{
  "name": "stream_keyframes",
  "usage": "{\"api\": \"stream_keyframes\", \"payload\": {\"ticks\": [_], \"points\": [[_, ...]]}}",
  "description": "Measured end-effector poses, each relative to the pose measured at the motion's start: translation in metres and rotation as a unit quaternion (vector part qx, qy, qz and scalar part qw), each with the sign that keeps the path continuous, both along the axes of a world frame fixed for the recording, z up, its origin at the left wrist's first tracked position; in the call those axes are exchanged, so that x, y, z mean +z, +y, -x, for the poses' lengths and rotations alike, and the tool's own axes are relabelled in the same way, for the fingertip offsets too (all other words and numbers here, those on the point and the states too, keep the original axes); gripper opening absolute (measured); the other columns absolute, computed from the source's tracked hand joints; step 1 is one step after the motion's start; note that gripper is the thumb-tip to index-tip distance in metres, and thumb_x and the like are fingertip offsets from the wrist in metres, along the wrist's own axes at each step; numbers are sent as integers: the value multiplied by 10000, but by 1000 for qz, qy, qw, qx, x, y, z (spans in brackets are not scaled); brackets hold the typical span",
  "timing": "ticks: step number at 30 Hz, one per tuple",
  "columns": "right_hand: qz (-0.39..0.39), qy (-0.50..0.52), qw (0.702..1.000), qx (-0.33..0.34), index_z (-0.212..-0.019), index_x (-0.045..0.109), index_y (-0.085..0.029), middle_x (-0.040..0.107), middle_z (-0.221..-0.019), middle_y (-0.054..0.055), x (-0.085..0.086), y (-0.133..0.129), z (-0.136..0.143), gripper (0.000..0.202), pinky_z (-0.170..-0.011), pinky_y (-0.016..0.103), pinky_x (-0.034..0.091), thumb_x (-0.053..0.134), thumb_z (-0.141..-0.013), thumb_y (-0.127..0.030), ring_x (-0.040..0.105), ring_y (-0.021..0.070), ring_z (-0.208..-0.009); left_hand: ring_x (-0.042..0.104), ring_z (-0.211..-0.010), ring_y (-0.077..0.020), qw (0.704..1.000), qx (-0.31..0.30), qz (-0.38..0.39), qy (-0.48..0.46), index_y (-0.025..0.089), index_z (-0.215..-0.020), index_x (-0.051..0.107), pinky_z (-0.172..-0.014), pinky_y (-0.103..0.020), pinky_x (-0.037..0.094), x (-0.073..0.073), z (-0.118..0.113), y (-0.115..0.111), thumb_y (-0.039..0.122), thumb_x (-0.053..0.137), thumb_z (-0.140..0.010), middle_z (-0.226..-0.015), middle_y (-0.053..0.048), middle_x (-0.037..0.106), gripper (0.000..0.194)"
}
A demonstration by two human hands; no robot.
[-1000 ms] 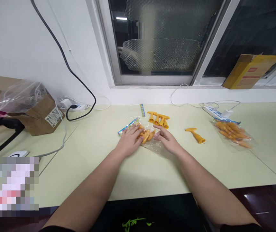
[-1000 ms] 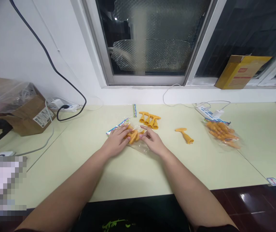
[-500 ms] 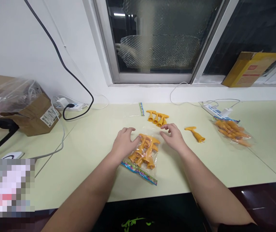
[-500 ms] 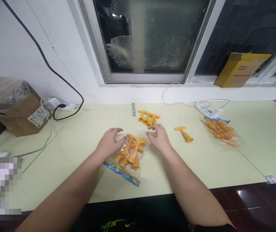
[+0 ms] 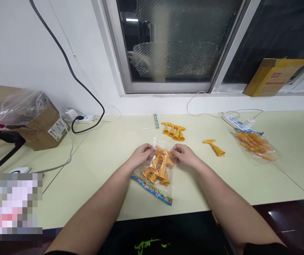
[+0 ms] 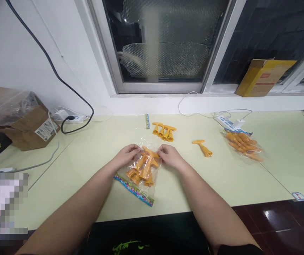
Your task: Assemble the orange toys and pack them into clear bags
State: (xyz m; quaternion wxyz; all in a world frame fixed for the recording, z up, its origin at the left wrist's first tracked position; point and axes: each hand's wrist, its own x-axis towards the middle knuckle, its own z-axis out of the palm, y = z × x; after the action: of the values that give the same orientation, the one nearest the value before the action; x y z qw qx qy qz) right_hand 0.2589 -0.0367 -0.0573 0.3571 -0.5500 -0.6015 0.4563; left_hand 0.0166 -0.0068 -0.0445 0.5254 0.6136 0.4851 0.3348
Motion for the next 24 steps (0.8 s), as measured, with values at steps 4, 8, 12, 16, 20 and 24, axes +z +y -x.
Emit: {"api": "stream_keyframes", "payload": {"ticks": [4,8,12,16,20,24], "points": [[-89,100,991,-19,-839,593,-197,673,-761,11,15,-3,-2,329,-637,296,559,639,-884,-519,665,155,-657,717,-927,-219,991,53,8,-122,198,-804,543,-856,-391,566,7,1,1,403,651,-793,-964,-71,750,232],[-202,133,968,-69,-881,628,-215,715,-887,50,36,-13,-4,359,-828,362,578,609,-913,-573,694,189,-845,710,-977,-224,967,76,-75,-231,201,-790,483,-917,-467,564,21,6,-3,350,597,-832,-975,-48,734,192],[-271,143,949,-76,-897,637,-229,715,-971,67,44,-20,0,324,-902,399,563,606,-932,-549,683,208,-935,680,-1087,-249,958,25,-175,-225,195,-854,521,-997,-487,517,26,6,-12,324,593,-868,-1113,-91,724,148],[-276,142,949,-57,-904,642,-228,707,-974,70,42,-21,4,294,-911,397,553,627,-929,-520,672,214,-971,643,-1186,-263,957,-14,-215,-195,204,-1075,583,-1031,-470,498,26,0,-20,350,676,-883,-1252,-118,675,258],[-272,129,953,-47,-941,647,-230,706,-1038,84,41,-21,2,269,-936,407,539,649,-919,-499,664,231,-1043,652,-1158,-253,965,18,-227,-133,184,-993,687,-1027,-423,503,30,-4,-23,420,637,-932,-1157,-117,720,248],[-281,140,946,-85,-872,616,-230,723,-1019,79,42,-21,-1,276,-957,420,530,640,-924,-500,672,233,-1034,707,-1022,-253,968,42,-214,-122,175,-951,748,-979,-411,531,37,-2,-24,499,607,-939,-1048,-111,763,353]]}}
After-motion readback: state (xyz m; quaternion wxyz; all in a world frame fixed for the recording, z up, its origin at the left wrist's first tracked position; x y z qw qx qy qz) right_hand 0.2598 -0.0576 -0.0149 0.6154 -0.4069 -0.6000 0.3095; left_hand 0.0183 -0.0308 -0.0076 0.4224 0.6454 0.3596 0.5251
